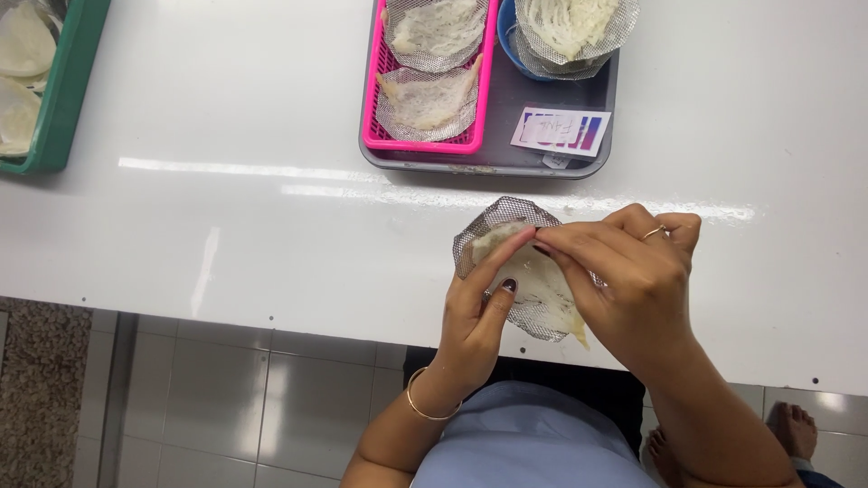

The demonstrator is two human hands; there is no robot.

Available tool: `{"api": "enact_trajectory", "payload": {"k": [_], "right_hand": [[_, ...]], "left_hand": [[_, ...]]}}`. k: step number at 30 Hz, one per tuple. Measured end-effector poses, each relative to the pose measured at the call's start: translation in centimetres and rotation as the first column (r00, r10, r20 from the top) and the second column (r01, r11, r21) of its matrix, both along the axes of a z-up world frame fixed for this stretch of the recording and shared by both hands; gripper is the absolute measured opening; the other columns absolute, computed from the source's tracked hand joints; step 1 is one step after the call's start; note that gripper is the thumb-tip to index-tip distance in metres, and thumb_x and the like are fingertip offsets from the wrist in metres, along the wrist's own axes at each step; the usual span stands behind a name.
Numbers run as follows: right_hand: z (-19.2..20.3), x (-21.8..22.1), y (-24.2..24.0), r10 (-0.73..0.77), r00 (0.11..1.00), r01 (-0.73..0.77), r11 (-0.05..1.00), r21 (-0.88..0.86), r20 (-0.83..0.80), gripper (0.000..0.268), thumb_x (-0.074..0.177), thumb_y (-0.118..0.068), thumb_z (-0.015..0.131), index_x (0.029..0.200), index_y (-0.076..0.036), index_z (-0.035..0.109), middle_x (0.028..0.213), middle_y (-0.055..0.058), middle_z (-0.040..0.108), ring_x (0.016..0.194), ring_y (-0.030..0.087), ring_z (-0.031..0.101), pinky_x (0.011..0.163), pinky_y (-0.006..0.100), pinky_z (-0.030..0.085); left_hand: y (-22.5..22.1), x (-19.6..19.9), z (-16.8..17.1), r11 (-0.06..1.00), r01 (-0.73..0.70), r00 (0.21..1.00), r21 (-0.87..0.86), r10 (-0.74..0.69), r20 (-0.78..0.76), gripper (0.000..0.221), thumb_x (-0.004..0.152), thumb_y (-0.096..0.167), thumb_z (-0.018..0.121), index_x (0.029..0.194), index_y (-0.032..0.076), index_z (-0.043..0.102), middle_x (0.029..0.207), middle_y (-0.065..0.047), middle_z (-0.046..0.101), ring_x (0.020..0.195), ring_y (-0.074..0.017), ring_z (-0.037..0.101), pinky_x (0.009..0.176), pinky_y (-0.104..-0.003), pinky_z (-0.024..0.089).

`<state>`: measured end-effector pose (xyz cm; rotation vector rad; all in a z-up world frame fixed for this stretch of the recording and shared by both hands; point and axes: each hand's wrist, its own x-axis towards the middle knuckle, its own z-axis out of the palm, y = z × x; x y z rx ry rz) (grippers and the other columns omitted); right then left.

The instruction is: Shaping edible bird's nest material into a mesh mold to form the characteristic nest shape.

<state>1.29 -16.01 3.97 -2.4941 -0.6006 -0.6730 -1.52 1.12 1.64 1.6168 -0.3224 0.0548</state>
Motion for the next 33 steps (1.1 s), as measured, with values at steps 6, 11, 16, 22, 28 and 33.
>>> {"api": "enact_trajectory", "payload": {"k": [6,11,16,22,28,33], "right_hand": [[0.6,-1.6,-1.2,-0.105,0.994,0.100,0.987,-0.128,-0.029,0.006,0.101,-0.019,0.080,0.106,-0.020,0.078,0.104,-0.006,0.079,0.087,0.019,0.062,0.093,0.039,0.025],[0.7,-1.6,-0.8,-0.105,0.994,0.100,0.979,-0.178,-0.016,0.006,0.098,-0.019,0.083,0.099,-0.024,0.079,0.097,-0.009,0.075,0.085,0.018,0.060,0.089,0.040,0.026],[0.3,-1.2,0.6,-0.096,0.995,0.095,0.980,-0.176,0.006,0.019,0.093,-0.036,0.087,0.098,-0.021,0.077,0.096,-0.004,0.073,0.087,0.020,0.061,0.088,0.040,0.027],[-0.2,-1.0,1.0,-0.096,0.995,0.091,0.983,-0.159,-0.021,0.012,0.099,-0.019,0.080,0.092,-0.023,0.070,0.090,-0.010,0.072,0.079,0.017,0.059,0.086,0.039,0.024],[0.2,-1.2,1.1,-0.055,0.998,0.053,0.989,-0.138,-0.017,0.011,0.098,-0.012,0.079,0.104,-0.021,0.078,0.100,-0.010,0.078,0.078,0.016,0.059,0.088,0.039,0.025],[-0.8,-0.5,1.4,-0.085,0.996,0.083,0.982,-0.172,-0.004,0.019,0.099,-0.014,0.078,0.088,-0.022,0.065,0.084,-0.009,0.067,0.076,0.017,0.056,0.083,0.037,0.025]], "left_hand": [[0.3,-0.1,-0.2,0.995,-0.089,0.996,0.051,0.090,-0.026,0.043,0.101,0.012,0.045,0.144,0.007,0.054,0.143,-0.014,0.059,0.136,-0.0281,0.055,0.119,-0.041,0.043],[-0.1,0.0,0.1,0.992,-0.096,0.995,0.088,0.097,-0.016,0.049,0.096,-0.002,0.042,0.142,0.007,0.055,0.143,-0.013,0.060,0.137,-0.0281,0.054,0.122,-0.041,0.042],[-0.4,-0.1,0.0,0.994,-0.065,0.997,0.089,0.068,-0.026,0.046,0.099,-0.003,0.040,0.142,0.006,0.056,0.142,-0.011,0.062,0.137,-0.0263,0.055,0.121,-0.039,0.043],[-0.2,0.0,0.4,0.998,-0.050,0.995,0.037,0.053,-0.081,0.045,0.099,-0.003,0.040,0.140,0.004,0.057,0.141,-0.012,0.064,0.137,-0.0257,0.059,0.121,-0.037,0.045],[-0.3,0.4,0.1,0.988,-0.137,0.989,0.067,0.140,-0.044,0.036,0.100,0.006,0.051,0.134,0.007,0.062,0.135,-0.010,0.066,0.132,-0.0255,0.060,0.119,-0.038,0.045],[-0.5,0.7,0.1,0.985,-0.162,0.986,0.062,0.164,-0.034,0.042,0.092,-0.007,0.047,0.126,0.007,0.067,0.128,-0.011,0.069,0.125,-0.0250,0.064,0.115,-0.035,0.050]]}}
